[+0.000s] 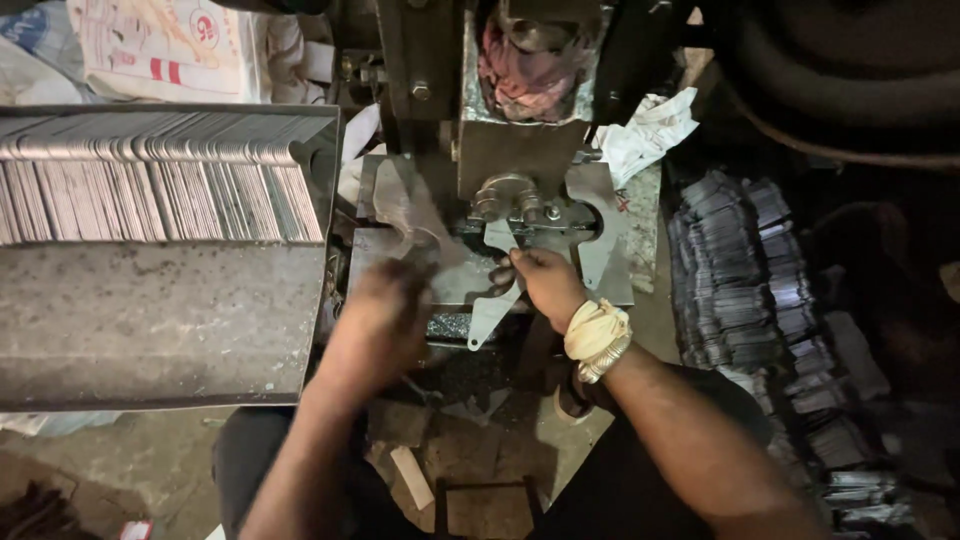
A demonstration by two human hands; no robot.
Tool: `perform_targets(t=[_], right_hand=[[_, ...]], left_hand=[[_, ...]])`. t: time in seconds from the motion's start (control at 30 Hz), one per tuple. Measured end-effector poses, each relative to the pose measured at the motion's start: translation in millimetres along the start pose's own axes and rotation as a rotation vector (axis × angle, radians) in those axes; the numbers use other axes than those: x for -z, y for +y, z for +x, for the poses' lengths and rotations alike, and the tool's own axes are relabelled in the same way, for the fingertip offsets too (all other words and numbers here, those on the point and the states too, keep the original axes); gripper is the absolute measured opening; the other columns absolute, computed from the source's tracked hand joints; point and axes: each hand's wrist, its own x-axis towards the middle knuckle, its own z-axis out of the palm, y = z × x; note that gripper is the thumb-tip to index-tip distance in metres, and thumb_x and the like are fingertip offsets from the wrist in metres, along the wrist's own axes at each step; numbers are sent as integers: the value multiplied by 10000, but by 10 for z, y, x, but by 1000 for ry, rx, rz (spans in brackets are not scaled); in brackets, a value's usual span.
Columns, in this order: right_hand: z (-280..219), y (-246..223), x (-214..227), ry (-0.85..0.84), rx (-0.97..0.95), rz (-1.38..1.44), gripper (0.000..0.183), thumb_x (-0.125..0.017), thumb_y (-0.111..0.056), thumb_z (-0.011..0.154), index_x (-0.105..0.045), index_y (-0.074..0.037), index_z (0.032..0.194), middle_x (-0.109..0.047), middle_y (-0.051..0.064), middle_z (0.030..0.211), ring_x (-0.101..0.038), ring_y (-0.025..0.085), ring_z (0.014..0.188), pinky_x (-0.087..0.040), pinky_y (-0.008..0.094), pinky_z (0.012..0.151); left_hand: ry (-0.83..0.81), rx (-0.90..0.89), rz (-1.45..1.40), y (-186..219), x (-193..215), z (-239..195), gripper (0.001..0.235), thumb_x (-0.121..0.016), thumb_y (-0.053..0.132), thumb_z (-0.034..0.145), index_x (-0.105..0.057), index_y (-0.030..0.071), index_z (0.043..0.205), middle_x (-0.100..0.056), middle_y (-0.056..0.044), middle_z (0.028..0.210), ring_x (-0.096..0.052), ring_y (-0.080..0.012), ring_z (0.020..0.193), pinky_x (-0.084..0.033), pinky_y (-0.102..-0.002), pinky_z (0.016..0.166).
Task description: Using a machine to bend or punch holes into metal plates.
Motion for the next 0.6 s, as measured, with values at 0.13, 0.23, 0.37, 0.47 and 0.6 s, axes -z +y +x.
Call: perform_targets(t=[0.13,0.23,0.37,0.47,0.6], right_hand=[[51,263,116,67,-3,-23,299,-652,-315,1023,-727,-36,949,-645,-3,795,-544,103,692,-455,289,611],[-150,268,286,94,64,-60,269,-696,-300,997,-739,-34,984,-659,4,826,-561,131,746,-471,305,662],[-509,80,637,239,271,-586,218,-679,-216,932,-768,-44,1032,-785,108,916,-736,232,824,-558,358,772],[-818,-272,911,464,366,-809,206,-681,-227,948,-766,-81,1066,-762,179,999,-736,313,891,-560,402,782],[-372,-232,1385,559,335,-770,200,-693,-239,941,-768,-91,1053,-757,178,988,-727,338,878,-557,423,760]], left_hand=[[-77,-318,-173,156,-168,-129,381,-678,74,893,-676,51,1274,-652,-250,1275,-639,-391,1157,-549,-439,965],[-158,-295,-243,6,-756,-165,423,-683,68,871,-675,58,1293,-664,-220,1242,-649,-375,1123,-545,-434,961],[-154,-127,10,-180,-1509,-252,324,-606,22,919,-685,54,1232,-659,-186,1203,-615,-363,1171,-480,-458,1044],[97,-279,-139,44,-1324,-184,325,-637,85,957,-647,-27,1262,-624,-246,1226,-581,-430,1157,-409,-534,1094],[68,-284,-174,-44,-1462,-170,344,-636,99,962,-650,-20,1284,-622,-231,1195,-581,-438,1120,-437,-525,1075]])
